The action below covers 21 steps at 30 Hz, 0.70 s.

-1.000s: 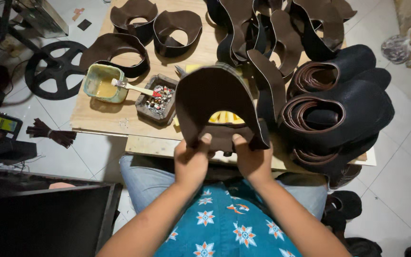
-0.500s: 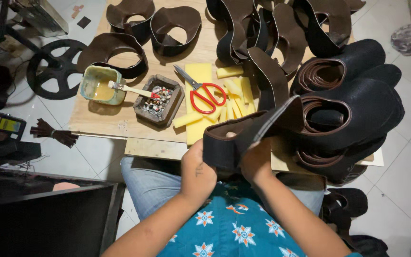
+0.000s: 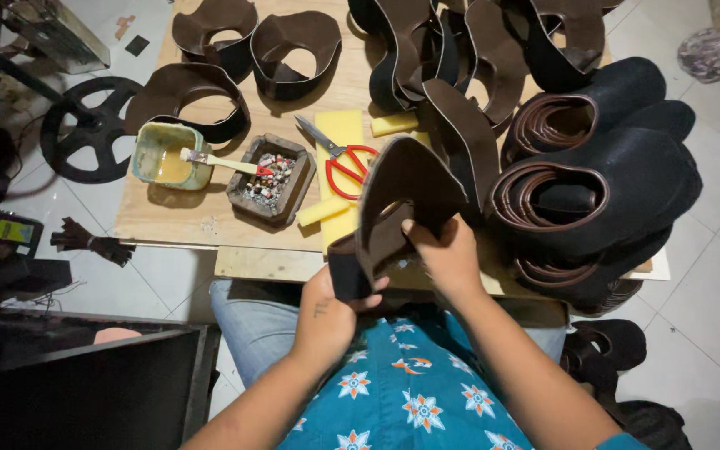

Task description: The person assembles sandals by hand, inserting yellow foam insoles into brown sandal uppers and pressing them into place. The person handles multiple sandal uppers and foam pieces, placing finished units on the table.

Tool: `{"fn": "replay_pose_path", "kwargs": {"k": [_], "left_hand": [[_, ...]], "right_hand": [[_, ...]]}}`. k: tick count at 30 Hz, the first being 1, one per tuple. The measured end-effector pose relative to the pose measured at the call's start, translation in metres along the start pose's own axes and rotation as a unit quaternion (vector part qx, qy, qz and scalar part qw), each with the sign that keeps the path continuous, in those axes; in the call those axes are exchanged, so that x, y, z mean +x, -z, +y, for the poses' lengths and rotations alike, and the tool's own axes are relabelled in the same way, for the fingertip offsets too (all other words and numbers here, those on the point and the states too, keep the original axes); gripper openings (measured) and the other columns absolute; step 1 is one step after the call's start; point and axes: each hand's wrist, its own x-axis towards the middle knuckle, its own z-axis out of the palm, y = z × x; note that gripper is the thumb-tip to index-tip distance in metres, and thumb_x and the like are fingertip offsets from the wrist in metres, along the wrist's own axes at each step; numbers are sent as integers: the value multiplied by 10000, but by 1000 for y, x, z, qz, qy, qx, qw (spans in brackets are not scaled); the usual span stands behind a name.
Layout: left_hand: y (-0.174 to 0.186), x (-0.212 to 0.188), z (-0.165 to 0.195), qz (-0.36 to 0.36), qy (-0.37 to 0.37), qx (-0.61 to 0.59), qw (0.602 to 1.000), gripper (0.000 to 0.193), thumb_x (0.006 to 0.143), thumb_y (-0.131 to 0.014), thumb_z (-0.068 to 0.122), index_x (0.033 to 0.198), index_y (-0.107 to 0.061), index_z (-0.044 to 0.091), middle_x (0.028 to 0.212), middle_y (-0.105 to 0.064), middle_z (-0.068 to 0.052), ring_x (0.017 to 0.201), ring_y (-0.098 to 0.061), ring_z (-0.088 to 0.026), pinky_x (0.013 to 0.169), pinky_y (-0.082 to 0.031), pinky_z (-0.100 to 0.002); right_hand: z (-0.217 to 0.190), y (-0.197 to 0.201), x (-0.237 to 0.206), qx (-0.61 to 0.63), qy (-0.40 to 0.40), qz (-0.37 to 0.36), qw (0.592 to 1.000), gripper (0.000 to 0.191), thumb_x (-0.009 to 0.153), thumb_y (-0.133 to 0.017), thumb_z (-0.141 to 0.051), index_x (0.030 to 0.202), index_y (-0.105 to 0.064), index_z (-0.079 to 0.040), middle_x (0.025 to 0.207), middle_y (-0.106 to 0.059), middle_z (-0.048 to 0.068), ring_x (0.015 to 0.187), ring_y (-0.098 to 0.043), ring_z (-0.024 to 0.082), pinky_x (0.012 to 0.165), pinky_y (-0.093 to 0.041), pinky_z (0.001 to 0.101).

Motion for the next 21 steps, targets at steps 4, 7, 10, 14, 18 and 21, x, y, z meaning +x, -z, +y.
{"fn": "replay_pose_path", "kwargs": {"k": [4,7,10,14,18,21], "left_hand": [[6,-2,-6,-21,-82,26,996,286,928,-526,2,1193,-635,9,1106,-736,-43,969,-707,-124,836,-562,-287],[7,-4,-12,-49,-191,54,979,235,964,-537,-30,1166,-652,-60,1116,-725,-81,1009,-656,-127,914,-534,-280],[7,-2,-17,-42,-210,77,974,224,951,-542,-31,1147,-646,-61,1107,-721,-83,1024,-650,-136,937,-521,-285],[11,8,-20,-26,-242,88,966,256,968,-548,17,1205,-628,-34,1156,-712,-63,1065,-638,-141,962,-503,-284],[13,20,-18,95,-279,255,921,224,951,-586,60,1138,-684,-14,987,-736,-115,941,-647,-184,867,-552,-309],[9,20,-14,85,-276,180,940,253,1026,-597,133,1212,-654,-28,1084,-762,-144,985,-685,-185,902,-547,-320]], "right_hand": [[-5,-9,-4,50,-50,-5,998,168,908,-717,-151,1037,-692,-47,914,-720,-4,794,-620,72,694,-516,275],[-1,-10,-4,28,-105,19,994,185,963,-727,-144,1088,-712,-9,855,-655,59,694,-518,164,611,-419,352],[5,-6,-5,-49,-10,-9,999,183,915,-749,-135,1047,-721,-10,881,-706,57,750,-614,161,668,-495,341],[11,-7,-13,-104,-59,-31,992,223,884,-791,-156,1046,-732,-15,955,-744,54,863,-677,130,778,-545,307],[8,-23,-18,-17,-18,-73,997,264,851,-655,-82,1102,-695,-12,1004,-750,51,895,-719,137,790,-592,314],[-2,-32,-17,70,-70,-59,993,312,821,-760,-90,1111,-685,-2,1010,-727,69,889,-684,141,794,-567,321]]}}
